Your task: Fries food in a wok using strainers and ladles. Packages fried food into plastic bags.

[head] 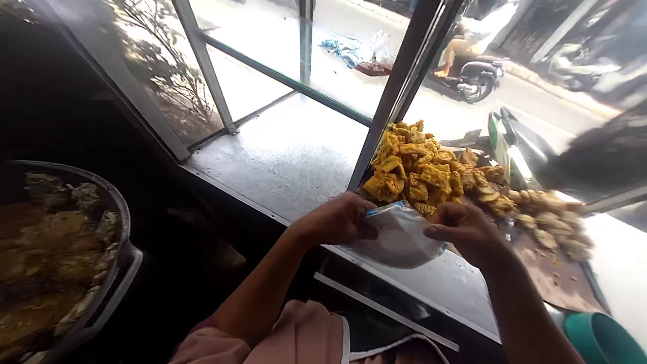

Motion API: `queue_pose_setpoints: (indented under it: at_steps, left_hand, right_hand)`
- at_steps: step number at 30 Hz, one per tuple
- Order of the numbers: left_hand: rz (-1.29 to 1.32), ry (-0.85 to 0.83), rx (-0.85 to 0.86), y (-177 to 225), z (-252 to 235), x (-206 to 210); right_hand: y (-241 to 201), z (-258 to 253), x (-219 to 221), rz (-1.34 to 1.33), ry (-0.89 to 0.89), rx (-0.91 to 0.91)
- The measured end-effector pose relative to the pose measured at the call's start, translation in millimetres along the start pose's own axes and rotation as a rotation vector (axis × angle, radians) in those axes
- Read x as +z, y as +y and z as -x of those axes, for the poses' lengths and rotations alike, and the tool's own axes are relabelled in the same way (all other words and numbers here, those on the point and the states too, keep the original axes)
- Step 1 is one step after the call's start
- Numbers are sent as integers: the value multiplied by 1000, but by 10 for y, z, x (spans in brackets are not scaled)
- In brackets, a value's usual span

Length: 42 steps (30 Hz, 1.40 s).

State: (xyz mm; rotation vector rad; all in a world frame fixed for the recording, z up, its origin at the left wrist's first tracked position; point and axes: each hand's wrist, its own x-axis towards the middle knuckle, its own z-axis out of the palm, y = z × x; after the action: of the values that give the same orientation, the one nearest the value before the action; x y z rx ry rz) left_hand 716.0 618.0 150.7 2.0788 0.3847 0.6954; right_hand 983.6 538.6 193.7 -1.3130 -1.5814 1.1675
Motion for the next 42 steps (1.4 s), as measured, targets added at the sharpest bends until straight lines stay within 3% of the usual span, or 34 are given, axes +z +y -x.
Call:
queue_pose_setpoints:
  at_steps: [6,14,24,29,33,36,39,42]
  left_hand:
    - [-67,-39,31,39,-55,74]
    - [-92,-60,-1,127,-46,133]
    - [-137,-133,72,108,195,210]
    - [-172,-106,103,112,293,177]
    - [-244,-91,97,162,322,155]
    - [-334,-66,87,149,344,157]
    - [-457,-7,87,157,392,108]
    - [-552,80,36,132,510,-15]
  right_hand:
    - [71,135,-152,-194,-163,-39]
    - [-58,225,-7,129,-112,8]
    - [322,556,392,-432,-30,2]
    - [281,679,412,-658,76,-169]
    - [173,693,431,-634,159,-285]
    - [161,723,446,-340,351,-459]
    - [13,852,466,63,754,-677]
    - [-134,1008,323,224,1113,-785]
